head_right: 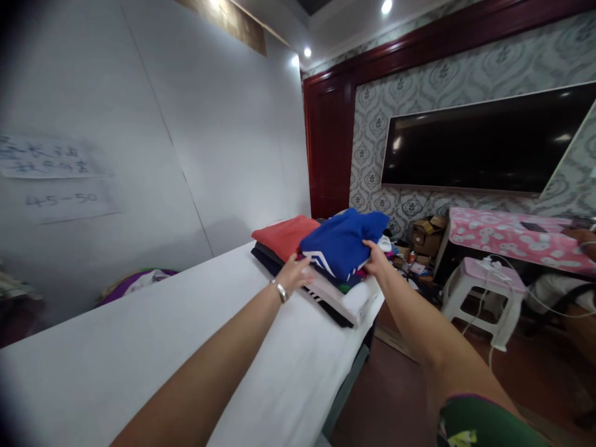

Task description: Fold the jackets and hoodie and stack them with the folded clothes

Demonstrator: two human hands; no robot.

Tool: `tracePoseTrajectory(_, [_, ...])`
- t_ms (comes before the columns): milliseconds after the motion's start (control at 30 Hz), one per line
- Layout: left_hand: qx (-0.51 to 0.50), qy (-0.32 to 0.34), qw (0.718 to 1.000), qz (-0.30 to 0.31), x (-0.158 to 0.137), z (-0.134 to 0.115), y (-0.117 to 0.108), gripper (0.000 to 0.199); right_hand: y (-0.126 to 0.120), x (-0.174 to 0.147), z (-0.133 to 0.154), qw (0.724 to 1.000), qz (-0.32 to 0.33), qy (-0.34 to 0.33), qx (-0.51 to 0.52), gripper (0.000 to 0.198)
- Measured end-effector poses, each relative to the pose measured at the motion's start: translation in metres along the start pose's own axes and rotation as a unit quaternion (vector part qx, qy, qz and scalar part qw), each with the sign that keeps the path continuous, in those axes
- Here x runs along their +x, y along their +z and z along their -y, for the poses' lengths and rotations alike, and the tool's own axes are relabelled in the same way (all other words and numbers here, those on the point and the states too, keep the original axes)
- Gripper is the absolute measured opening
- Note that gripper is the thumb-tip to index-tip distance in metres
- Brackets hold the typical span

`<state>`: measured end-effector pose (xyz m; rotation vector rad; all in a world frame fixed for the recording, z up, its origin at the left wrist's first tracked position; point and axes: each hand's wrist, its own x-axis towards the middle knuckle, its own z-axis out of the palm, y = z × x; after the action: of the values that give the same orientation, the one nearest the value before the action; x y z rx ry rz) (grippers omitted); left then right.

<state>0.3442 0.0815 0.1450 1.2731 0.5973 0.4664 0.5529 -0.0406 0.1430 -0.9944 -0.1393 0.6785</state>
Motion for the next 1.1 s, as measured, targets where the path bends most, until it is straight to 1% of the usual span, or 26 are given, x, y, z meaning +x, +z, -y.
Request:
tracePoseTrajectory(67, [0.039,-0.048,0.998,-0.019,-0.002,0.033,-0.003,0.069,-0.024,0.013,-0.008,0.999,-0.024,0.025,-0.010,0.021])
tracePoseTrajectory(133, [0.057,-0.069,0.996,-0.018,-0.009,0.061,-0.013,0.062,-0.038,0.020,-0.016,0.999,-0.030,0.026,-0.007,0.021])
tracePoseTrajectory(200, [0.066,-0.082,0.994,-0.020,-0.019,0.081,-0.027,0.058,-0.043,0.024,-0.022,0.999,-0.032,0.023,-0.003,0.019])
tracePoseTrajectory(300, [0.069,-0.106,0.991,-0.039,-0.033,0.102,-0.051,0.057,-0.042,0.027,-0.024,0.999,-0.025,0.019,0.004,0.017])
tracePoseTrajectory(433, [0.061,-0.140,0.986,-0.068,-0.053,0.125,-0.078,0.050,-0.039,0.026,-0.024,1.000,-0.011,0.022,0.002,0.020])
tracePoseTrajectory(500, [0.047,-0.142,0.986,-0.077,-0.063,0.135,-0.087,0.046,-0.037,0.025,-0.026,1.000,-0.008,0.030,-0.005,0.022])
tracePoseTrajectory(600, [0.011,-0.131,0.988,-0.086,-0.077,0.145,-0.096,0.041,-0.033,0.021,-0.030,0.999,0.002,0.045,-0.019,0.024])
tracePoseTrajectory(700, [-0.020,-0.113,0.989,-0.093,-0.087,0.150,-0.102,0.034,-0.030,0.014,-0.031,0.998,0.008,0.056,-0.033,0.024])
tracePoseTrajectory(833, [-0.044,-0.098,0.990,-0.089,-0.098,0.154,-0.109,0.032,-0.038,-0.001,-0.027,0.998,0.004,0.048,-0.047,0.023])
tracePoseTrajectory(900, [-0.048,-0.091,0.991,-0.087,-0.101,0.157,-0.112,0.033,-0.047,-0.011,-0.026,0.997,-0.004,0.026,-0.070,0.017])
tracePoseTrajectory(967, [-0.047,-0.080,0.992,-0.089,-0.103,0.159,-0.113,0.034,-0.056,-0.022,-0.030,0.992,-0.030,-0.026,-0.117,0.013])
tracePoseTrajectory(1000, [-0.047,-0.074,0.992,-0.089,-0.103,0.160,-0.113,0.034,-0.060,-0.029,-0.034,0.988,-0.046,-0.053,-0.138,0.014])
tracePoseTrajectory(1067, [-0.046,-0.062,0.993,-0.088,-0.103,0.162,-0.113,0.034,-0.064,-0.043,-0.043,0.971,-0.080,-0.135,-0.182,0.025])
tracePoseTrajectory(1100, [-0.046,-0.055,0.994,-0.087,-0.103,0.163,-0.113,0.034,-0.063,-0.050,-0.048,0.952,-0.087,-0.195,-0.218,0.032])
